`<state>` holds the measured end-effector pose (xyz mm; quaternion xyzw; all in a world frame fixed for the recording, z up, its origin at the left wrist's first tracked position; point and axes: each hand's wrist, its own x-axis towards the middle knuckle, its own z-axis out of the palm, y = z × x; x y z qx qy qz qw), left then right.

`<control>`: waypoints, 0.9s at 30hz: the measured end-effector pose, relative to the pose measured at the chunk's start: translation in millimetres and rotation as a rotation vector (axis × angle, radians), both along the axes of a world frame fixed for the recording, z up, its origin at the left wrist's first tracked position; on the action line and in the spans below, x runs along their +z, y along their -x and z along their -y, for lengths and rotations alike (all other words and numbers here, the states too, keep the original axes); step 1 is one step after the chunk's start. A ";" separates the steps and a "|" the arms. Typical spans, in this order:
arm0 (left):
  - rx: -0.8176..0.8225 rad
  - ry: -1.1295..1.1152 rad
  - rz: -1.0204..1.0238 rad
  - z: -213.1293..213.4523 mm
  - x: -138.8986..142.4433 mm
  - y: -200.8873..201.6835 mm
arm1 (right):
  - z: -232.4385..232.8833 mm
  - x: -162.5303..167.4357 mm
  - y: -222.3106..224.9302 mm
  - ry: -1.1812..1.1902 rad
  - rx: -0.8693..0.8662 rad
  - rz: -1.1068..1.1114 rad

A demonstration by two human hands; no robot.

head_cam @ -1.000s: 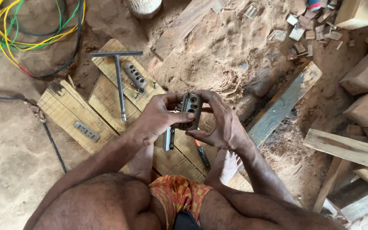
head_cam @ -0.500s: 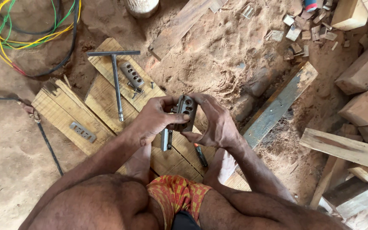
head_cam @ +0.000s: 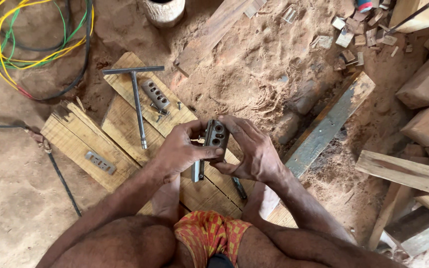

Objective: The person sits on a wooden plank and assembles metal lock mechanisms using a screwdriver. They insert screws into the lock body, align the faceplate, and tighten the screws to secure the parts together. The person handles multiple lock units one at a time, placing completed units aside.

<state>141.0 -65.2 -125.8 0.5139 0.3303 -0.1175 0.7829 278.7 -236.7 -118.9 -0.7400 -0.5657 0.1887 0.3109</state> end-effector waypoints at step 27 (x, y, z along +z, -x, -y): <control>0.116 -0.034 0.003 13.5 -6.3 2.1 | -7.6 18.3 2.9 -0.034 0.060 0.050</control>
